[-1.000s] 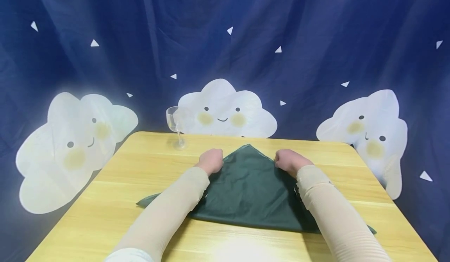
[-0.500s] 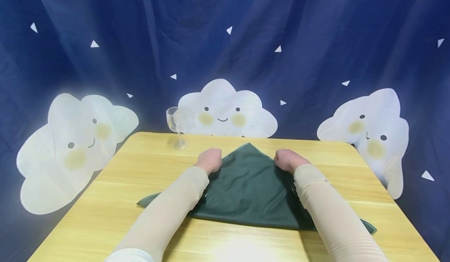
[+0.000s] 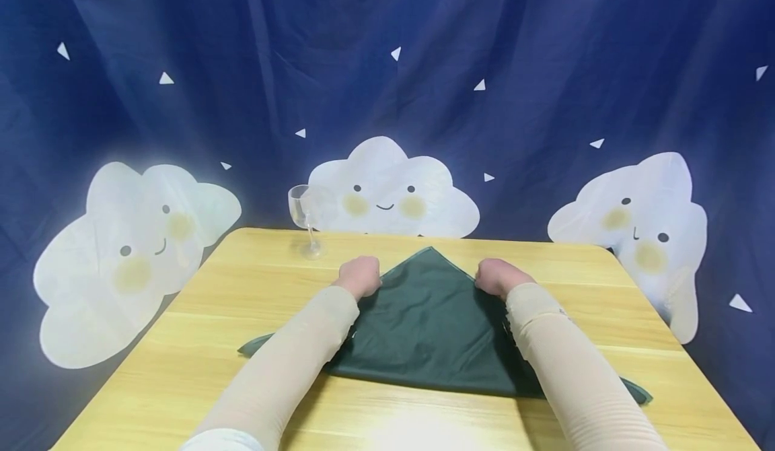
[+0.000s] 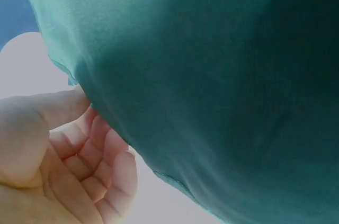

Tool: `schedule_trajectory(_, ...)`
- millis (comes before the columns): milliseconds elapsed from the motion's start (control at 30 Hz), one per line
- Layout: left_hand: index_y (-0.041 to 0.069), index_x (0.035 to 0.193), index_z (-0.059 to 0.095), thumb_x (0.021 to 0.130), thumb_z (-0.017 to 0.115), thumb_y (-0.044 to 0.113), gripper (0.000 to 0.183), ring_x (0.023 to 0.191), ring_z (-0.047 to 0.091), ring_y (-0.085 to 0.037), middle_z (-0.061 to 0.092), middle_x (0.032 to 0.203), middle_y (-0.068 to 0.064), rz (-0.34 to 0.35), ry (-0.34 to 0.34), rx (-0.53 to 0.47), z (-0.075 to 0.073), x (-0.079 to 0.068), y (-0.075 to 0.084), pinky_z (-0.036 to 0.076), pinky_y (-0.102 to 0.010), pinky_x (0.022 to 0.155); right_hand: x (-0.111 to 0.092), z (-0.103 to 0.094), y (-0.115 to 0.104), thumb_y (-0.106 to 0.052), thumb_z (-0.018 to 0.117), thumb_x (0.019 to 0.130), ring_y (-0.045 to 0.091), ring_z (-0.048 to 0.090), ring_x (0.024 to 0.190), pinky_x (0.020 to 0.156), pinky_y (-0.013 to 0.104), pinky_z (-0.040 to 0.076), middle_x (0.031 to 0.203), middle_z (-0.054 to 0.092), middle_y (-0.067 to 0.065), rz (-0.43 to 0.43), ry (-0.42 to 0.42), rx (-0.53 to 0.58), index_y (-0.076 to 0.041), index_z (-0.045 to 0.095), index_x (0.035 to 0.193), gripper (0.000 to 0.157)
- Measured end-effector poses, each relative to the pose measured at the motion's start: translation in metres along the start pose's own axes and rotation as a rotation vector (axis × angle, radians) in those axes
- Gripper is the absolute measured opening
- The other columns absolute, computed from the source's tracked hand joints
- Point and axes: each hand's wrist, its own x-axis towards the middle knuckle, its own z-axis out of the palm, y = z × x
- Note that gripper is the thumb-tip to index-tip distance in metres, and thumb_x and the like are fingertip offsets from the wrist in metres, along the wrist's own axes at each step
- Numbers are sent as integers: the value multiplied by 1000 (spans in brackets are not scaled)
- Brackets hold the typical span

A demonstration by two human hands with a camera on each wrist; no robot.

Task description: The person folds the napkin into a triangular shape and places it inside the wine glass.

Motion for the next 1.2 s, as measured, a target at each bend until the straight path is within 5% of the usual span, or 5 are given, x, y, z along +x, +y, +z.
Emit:
schedule_trajectory(667,14,66,61,92,75,30,34,71,58,-22,63,74,-3,13,-84,-19,-3,-2,-2,49,-44,70,2,-3,8,-7,53,96,19,40,60,66,36,38,65,35,1,-10,-56,29,-15,46,64,33)
schedule_trajectory(833,12,67,65,91,77,28,31,64,54,-21,59,67,-2,59,-177,-84,-5,-6,-8,49,-40,71,-5,-5,5,-6,56,99,14,34,47,49,31,35,58,36,-1,59,-156,177,-16,43,62,41)
schedule_trajectory(967,14,59,54,92,77,25,41,55,41,-17,43,57,2,88,-235,-111,-4,-7,-16,45,-35,64,-11,-4,2,-3,56,99,11,29,44,43,27,30,56,35,-1,75,-219,291,-14,43,62,41)
schedule_trajectory(1200,14,57,48,90,78,21,45,52,35,-15,39,54,3,125,-256,-141,-6,-12,-24,39,-33,59,-18,-4,-1,-2,58,98,11,27,46,44,26,28,57,37,-2,42,-259,304,-9,56,69,29)
